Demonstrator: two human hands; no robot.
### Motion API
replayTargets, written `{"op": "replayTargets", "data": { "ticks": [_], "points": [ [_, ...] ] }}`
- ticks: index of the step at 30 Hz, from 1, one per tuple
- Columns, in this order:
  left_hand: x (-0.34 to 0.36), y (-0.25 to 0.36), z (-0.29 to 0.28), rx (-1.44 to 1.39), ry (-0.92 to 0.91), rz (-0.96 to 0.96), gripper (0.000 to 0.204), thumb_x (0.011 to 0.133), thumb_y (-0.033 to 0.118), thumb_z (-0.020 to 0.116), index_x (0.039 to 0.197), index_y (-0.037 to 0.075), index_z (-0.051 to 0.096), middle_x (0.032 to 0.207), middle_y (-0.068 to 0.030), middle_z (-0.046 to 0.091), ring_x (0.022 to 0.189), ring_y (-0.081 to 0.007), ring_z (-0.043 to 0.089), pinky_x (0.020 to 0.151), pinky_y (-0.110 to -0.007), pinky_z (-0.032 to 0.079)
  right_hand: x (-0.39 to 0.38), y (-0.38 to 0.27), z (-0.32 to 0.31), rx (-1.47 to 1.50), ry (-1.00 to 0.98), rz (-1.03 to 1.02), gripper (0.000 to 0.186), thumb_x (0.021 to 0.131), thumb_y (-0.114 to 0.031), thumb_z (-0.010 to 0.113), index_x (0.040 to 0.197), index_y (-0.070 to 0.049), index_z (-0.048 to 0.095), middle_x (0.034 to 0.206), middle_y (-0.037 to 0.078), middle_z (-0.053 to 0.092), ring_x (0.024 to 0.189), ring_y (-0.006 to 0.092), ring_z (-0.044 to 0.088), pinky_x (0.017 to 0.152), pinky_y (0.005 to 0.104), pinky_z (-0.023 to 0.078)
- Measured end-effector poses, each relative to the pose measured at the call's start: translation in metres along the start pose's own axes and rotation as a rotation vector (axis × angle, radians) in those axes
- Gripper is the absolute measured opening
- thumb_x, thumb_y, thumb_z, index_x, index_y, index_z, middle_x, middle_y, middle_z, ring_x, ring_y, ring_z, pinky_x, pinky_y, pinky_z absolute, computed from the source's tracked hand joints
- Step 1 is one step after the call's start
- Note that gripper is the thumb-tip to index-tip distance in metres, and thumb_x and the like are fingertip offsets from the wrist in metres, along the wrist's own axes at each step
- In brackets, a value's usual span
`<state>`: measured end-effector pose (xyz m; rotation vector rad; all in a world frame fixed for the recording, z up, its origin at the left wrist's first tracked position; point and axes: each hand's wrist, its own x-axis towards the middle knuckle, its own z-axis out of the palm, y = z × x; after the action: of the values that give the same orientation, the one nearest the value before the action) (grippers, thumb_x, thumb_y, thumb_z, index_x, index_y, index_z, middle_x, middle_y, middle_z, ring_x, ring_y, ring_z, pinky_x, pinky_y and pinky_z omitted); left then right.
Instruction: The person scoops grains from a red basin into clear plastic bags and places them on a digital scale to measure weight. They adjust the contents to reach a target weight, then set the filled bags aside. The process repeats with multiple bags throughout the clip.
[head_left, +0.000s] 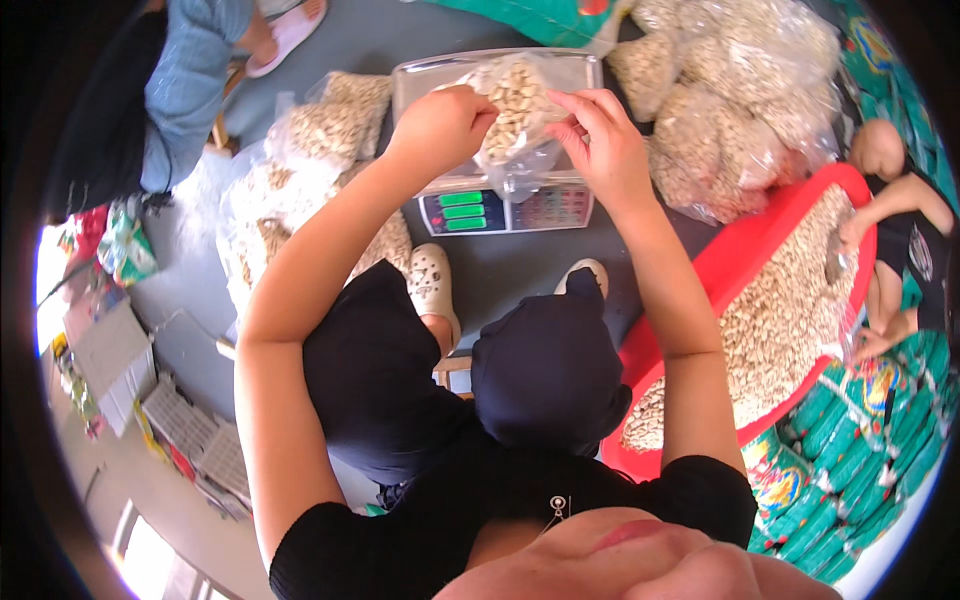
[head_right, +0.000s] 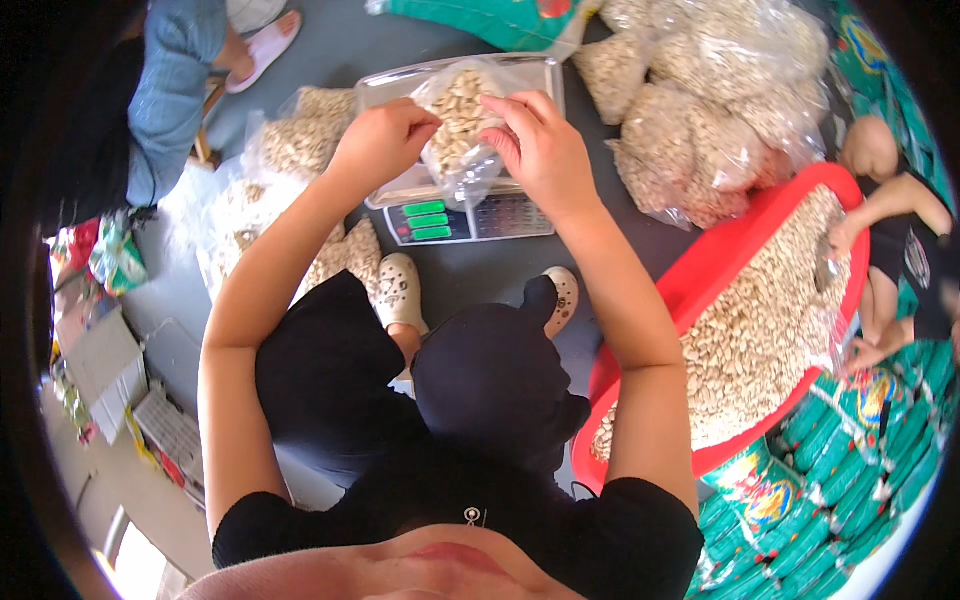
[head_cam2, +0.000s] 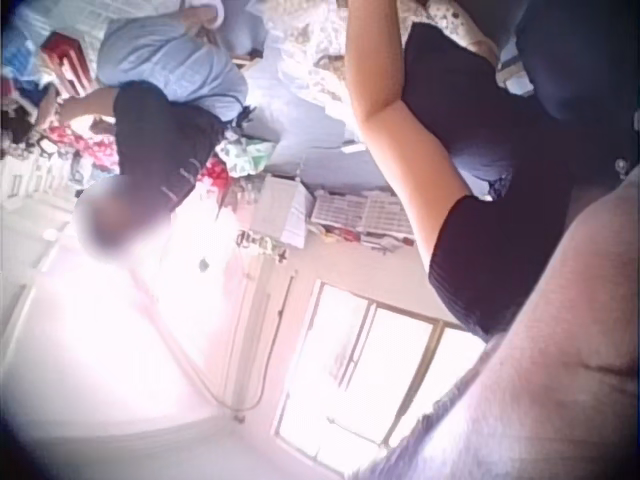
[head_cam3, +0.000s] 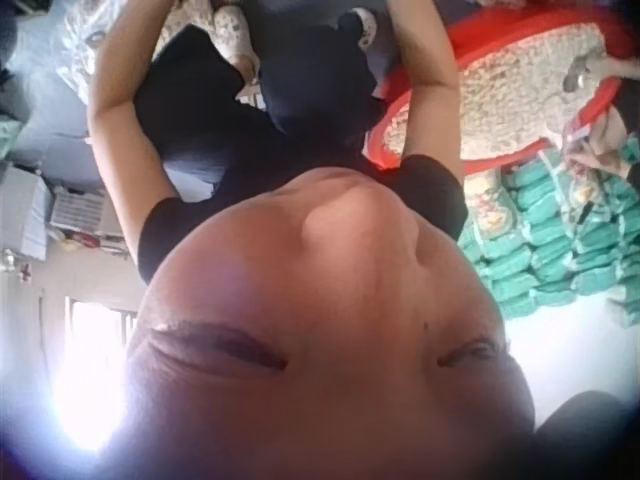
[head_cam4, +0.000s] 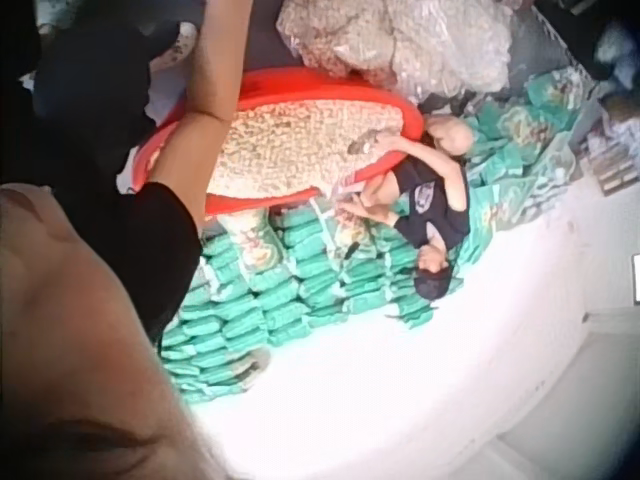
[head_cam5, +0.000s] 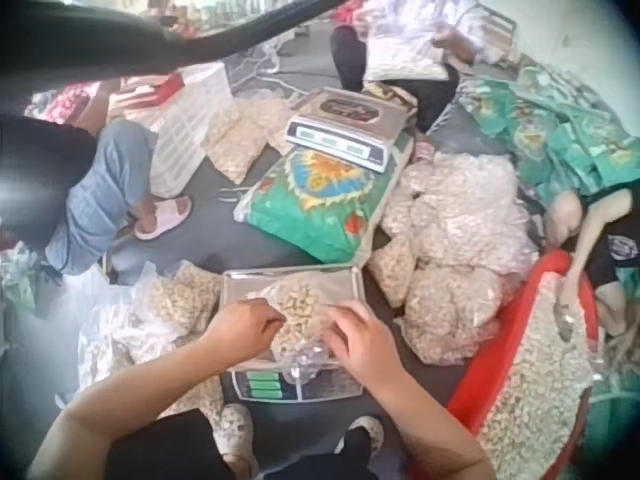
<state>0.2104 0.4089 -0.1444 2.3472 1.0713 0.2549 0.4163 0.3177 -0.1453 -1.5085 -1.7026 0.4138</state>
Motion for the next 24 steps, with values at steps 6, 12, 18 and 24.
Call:
{"op": "replayTargets", "data": {
  "ticks": [6, 12, 18, 24],
  "points": [
    [0.012, 0.066, -0.002, 0.440, -0.389, -0.033, 0.066, 0.083, 0.067, 0.048, 0.076, 0.005, 0.070, 0.080, -0.0096, 0.066, 0.078, -0.0257, 0.066, 0.063, -0.039, 0.052, -0.048, 0.105, -0.099, -0.723, 0.305, 0.274, 0.048, 0.077, -0.029, 0.073, 0.116, -0.007, 0.056, 0.115, 0.015, 0.055, 0.110, 0.0300, 0.052, 0.091, 0.0420, 0.043],
    [0.020, 0.067, 0.044, 0.544, -0.388, 0.130, 0.049, 0.079, 0.054, 0.061, 0.078, 0.005, 0.069, 0.078, -0.0089, 0.064, 0.074, -0.0264, 0.066, 0.061, -0.039, 0.052, -0.073, 0.273, -0.184, -0.803, 0.417, 0.915, 0.066, 0.069, -0.039, 0.076, 0.121, -0.004, 0.053, 0.126, 0.022, 0.053, 0.119, 0.0356, 0.049, 0.099, 0.0432, 0.040],
    [0.014, 0.028, 0.031, 0.197, -0.138, -0.015, 0.020, 0.080, 0.024, 0.058, 0.071, 0.006, 0.060, 0.077, -0.0128, 0.062, 0.073, -0.0308, 0.063, 0.064, -0.043, 0.050, -0.078, 0.330, -0.200, -0.736, -0.152, 0.944, 0.049, 0.077, -0.026, 0.064, 0.119, -0.001, 0.056, 0.113, 0.023, 0.062, 0.101, 0.0372, 0.061, 0.087, 0.0426, 0.049],
    [0.031, -0.007, -0.031, -0.156, 0.224, -0.057, 0.022, 0.077, 0.025, 0.059, 0.071, 0.004, 0.060, 0.068, -0.0160, 0.060, 0.067, -0.0360, 0.060, 0.062, -0.046, 0.048, -0.181, 0.432, -0.280, -0.736, 0.139, 0.733, 0.034, 0.083, -0.025, 0.052, 0.096, 0.003, 0.065, 0.101, 0.021, 0.066, 0.095, 0.0329, 0.063, 0.085, 0.0402, 0.048]
  ]
}}
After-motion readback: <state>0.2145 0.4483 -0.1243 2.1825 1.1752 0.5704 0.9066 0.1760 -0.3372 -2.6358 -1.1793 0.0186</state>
